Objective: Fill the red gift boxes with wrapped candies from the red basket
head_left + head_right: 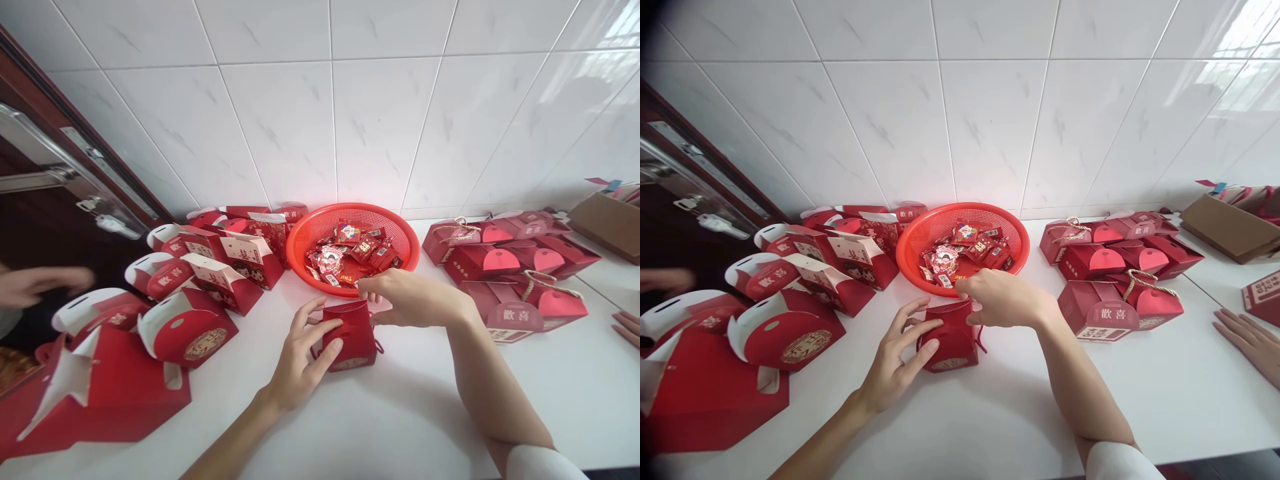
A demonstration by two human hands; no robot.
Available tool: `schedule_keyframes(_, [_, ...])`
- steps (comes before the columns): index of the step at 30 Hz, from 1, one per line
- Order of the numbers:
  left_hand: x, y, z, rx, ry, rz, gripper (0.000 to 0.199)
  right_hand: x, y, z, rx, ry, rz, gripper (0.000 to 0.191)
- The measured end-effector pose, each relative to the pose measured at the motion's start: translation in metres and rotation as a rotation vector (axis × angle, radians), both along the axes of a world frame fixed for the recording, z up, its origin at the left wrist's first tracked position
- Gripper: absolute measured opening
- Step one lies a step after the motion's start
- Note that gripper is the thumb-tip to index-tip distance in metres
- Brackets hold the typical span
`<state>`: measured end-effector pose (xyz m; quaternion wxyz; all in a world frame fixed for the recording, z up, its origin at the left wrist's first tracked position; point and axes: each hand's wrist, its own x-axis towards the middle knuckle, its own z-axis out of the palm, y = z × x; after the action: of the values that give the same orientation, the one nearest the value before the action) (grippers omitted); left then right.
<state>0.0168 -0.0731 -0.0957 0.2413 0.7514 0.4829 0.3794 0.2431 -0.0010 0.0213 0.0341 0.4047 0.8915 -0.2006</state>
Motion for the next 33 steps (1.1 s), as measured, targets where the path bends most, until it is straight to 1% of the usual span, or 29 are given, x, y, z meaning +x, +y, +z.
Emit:
schedule_keyframes(4, [0.002,0.003,0.000,0.078,0.006,0.022,0.025,0.000,0.000,-0.001,0.018,-0.010,0.001,0.014])
schedule_keyframes(9, [0.003,0.004,-0.002,0.134,-0.022,0.045,0.035,-0.006,0.000,-0.006,-0.049,-0.044,0.073,0.024])
schedule_keyframes(12, [0.003,0.005,-0.004,0.139,0.012,0.040,0.026,-0.009,-0.001,-0.010,-0.092,-0.077,0.078,0.025])
schedule_keyframes(15, [0.005,0.004,-0.005,0.125,0.031,0.044,0.018,-0.012,-0.002,-0.010,-0.097,-0.101,0.062,0.023])
schedule_keyframes(17, [0.006,0.002,-0.005,0.081,0.005,0.059,0.018,-0.013,-0.003,-0.009,-0.090,-0.116,0.062,0.020])
schedule_keyframes(19, [0.007,0.002,-0.005,-0.019,-0.045,0.047,0.019,-0.014,-0.004,-0.008,-0.080,-0.133,0.061,0.018])
schedule_keyframes(21, [0.007,0.002,-0.003,-0.132,-0.107,0.007,0.020,-0.013,-0.005,-0.008,-0.069,-0.143,0.048,0.016])
schedule_keyframes(23, [0.006,0.004,-0.001,-0.207,-0.155,-0.033,0.021,-0.010,-0.006,-0.011,-0.074,-0.126,0.033,0.017])
schedule_keyframes(25, [0.004,0.006,0.001,-0.238,-0.184,-0.056,0.020,-0.004,-0.009,-0.016,-0.104,-0.071,0.025,0.024])
schedule_keyframes(27, [0.004,0.009,0.002,-0.252,-0.206,-0.070,0.020,0.004,-0.014,-0.026,-0.141,0.017,0.028,0.040])
schedule_keyframes(30, [0.005,0.012,0.002,-0.250,-0.218,-0.085,0.021,0.016,-0.021,-0.045,-0.188,0.165,0.010,0.065])
schedule_keyframes(33, [0.009,0.015,0.001,-0.231,-0.178,-0.115,0.021,0.025,-0.028,-0.063,-0.207,0.293,-0.055,0.079])
